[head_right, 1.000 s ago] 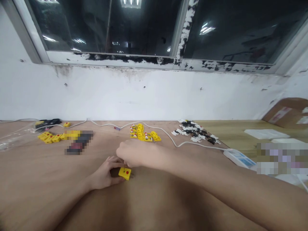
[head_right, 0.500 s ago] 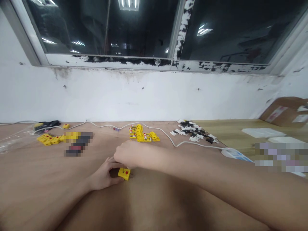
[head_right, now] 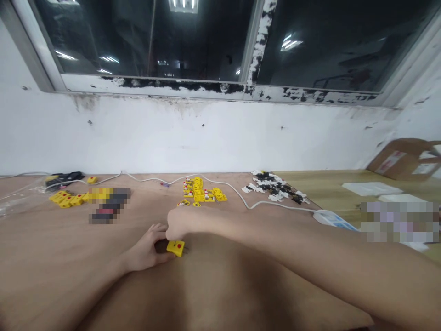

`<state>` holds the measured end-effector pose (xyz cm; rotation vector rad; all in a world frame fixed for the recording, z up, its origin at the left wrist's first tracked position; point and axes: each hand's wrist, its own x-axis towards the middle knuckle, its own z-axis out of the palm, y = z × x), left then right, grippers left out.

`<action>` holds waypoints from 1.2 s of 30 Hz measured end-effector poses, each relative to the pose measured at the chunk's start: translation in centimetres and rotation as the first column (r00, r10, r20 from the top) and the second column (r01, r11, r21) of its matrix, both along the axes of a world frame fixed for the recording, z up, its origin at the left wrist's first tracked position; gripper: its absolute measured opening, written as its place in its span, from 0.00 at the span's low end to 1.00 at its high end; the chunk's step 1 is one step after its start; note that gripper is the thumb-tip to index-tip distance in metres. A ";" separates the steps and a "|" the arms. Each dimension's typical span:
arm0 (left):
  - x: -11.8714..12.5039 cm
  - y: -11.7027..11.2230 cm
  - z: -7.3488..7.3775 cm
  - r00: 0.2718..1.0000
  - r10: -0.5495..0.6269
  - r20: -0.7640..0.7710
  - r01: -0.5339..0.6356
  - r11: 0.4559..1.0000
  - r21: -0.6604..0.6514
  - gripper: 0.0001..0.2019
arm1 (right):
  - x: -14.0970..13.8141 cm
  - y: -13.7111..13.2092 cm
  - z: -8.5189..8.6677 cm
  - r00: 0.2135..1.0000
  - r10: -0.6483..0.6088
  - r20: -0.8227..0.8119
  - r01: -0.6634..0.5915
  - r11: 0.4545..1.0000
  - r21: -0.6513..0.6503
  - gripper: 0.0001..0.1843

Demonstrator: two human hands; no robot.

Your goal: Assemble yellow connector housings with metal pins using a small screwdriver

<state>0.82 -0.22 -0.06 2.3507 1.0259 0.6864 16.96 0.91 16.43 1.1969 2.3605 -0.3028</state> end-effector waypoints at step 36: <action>0.2 -0.2 0.2 0.996 0.068 0.061 -0.062 0.994 -0.089 0.16 | -1.1 -0.4 -1.3 0.950 0.312 -0.027 -0.310 0.949 0.059 0.17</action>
